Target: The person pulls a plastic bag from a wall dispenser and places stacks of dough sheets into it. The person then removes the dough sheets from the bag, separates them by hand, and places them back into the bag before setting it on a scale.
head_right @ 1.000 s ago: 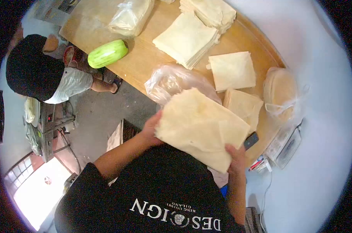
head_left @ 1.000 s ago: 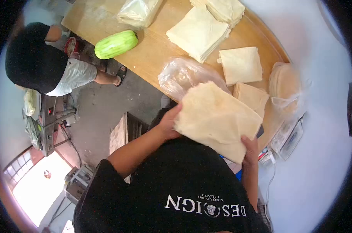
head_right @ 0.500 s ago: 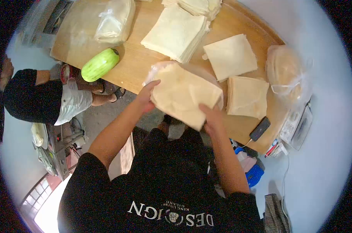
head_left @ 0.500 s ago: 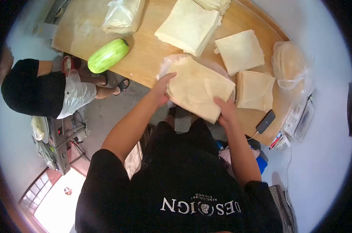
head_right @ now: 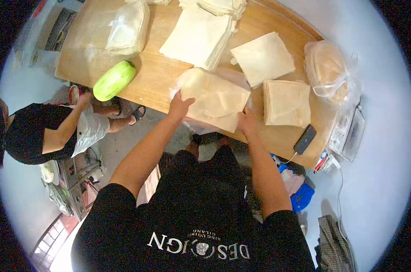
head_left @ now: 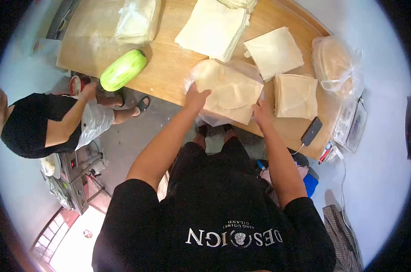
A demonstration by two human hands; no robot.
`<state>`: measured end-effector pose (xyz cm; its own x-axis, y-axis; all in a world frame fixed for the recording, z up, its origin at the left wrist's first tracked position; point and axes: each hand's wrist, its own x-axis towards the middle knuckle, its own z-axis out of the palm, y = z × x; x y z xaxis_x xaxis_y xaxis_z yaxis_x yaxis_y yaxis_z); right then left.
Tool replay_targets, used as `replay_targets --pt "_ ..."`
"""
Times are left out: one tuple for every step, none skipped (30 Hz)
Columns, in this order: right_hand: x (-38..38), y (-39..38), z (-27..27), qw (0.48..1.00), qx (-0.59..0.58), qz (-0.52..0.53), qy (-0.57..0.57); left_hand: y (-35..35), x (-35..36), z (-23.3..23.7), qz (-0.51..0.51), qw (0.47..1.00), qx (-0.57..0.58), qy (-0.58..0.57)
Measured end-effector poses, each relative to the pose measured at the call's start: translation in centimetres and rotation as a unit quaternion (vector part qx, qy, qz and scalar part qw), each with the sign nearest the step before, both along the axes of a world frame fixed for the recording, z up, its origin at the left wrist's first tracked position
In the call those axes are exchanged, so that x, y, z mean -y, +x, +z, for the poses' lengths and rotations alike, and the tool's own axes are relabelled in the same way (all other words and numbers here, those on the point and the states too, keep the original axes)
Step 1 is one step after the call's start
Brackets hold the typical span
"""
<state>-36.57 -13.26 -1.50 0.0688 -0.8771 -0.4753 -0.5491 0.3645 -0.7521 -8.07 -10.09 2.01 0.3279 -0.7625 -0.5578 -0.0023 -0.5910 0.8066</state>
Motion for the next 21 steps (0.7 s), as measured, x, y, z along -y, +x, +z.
replay_targets --pt "-0.4 -1.6 -0.8 0.996 -0.063 0.022 -0.058 -0.2 -0.3 0.1 -0.001 1.0 -0.001 0.0" --pt "-0.9 -2.7 -1.3 0.984 -0.126 0.044 -0.115 -0.5 -0.9 1.4 -0.021 0.998 0.059 -0.026" --pt "-1.0 -2.4 0.2 0.984 -0.128 0.044 -0.114 -0.8 -1.5 2.2 -0.041 0.991 0.119 -0.051" --pt "-1.0 -2.2 1.6 0.978 -0.187 0.002 -0.087 -1.4 -2.4 3.1 -0.043 0.991 0.118 -0.051" --pt "-1.1 -2.1 2.7 0.967 -0.246 -0.04 -0.057 -2.3 -3.5 3.9 -0.067 0.96 0.248 -0.11" --pt "-1.4 -3.0 0.5 0.966 -0.248 -0.042 -0.055 -3.0 -4.2 4.1 -0.091 0.908 0.372 -0.169" --pt "-1.5 -3.6 -2.6 0.977 -0.204 -0.061 -0.008 -3.7 -4.4 4.2 -0.094 0.908 0.371 -0.168" --pt "-1.8 -4.1 -5.2 0.983 -0.158 -0.08 0.04 -4.4 -4.6 4.2 -0.22 0.872 0.376 -0.223" --pt "-2.0 -4.1 -6.2 0.983 -0.158 -0.083 0.043 -5.2 -4.6 4.1 -0.342 0.818 0.373 -0.273" --pt "-2.0 -4.0 -7.1 0.985 -0.138 -0.096 0.032 -6.1 -4.3 4.0 -0.345 0.817 0.373 -0.273" --pt "-2.2 -3.9 -7.6 0.987 -0.118 -0.109 0.021 -7.1 -3.8 3.7 -0.393 0.791 0.375 -0.281" --pt "-2.6 -3.1 -6.1 0.986 -0.119 -0.112 0.025 -7.9 -3.7 3.2 -0.439 0.764 0.375 -0.287" --pt "-2.9 -2.3 -4.5 0.975 0.038 -0.216 0.03 -8.1 -3.3 2.5 -0.442 0.764 0.371 -0.287" --pt "-2.9 -1.4 -2.3 0.93 0.193 -0.311 0.031 -8.4 -2.6 1.1 -0.431 0.753 0.394 -0.303" --pt "-3.0 -0.7 -0.4 0.93 0.189 -0.313 0.031 -8.7 -2.1 0.1 -0.417 0.743 0.417 -0.318" --pt "-3.1 0.0 1.3 0.901 0.233 -0.364 0.041 -8.9 -1.7 0.2 -0.417 0.745 0.413 -0.317" --pt "-3.3 0.1 1.8 0.866 0.277 -0.413 0.051 -8.9 -1.5 0.4 -0.414 0.751 0.402 -0.321" --pt "-3.5 -0.5 1.4 0.865 0.277 -0.414 0.052 -8.9 -1.2 0.7 -0.412 0.755 0.392 -0.326" --pt "-3.4 -1.1 0.9 0.935 0.167 -0.313 0.022 -8.9 -1.0 0.8 -0.415 0.754 0.392 -0.326" --pt "-3.2 -1.1 1.1 0.978 0.054 -0.203 -0.009 -8.9 -0.7 0.8 -0.415 0.751 0.4 -0.322" --pt "-3.3 -0.9 1.4 0.977 0.056 -0.206 -0.009 -8.9 -0.6 0.8 -0.415 0.749 0.407 -0.318"
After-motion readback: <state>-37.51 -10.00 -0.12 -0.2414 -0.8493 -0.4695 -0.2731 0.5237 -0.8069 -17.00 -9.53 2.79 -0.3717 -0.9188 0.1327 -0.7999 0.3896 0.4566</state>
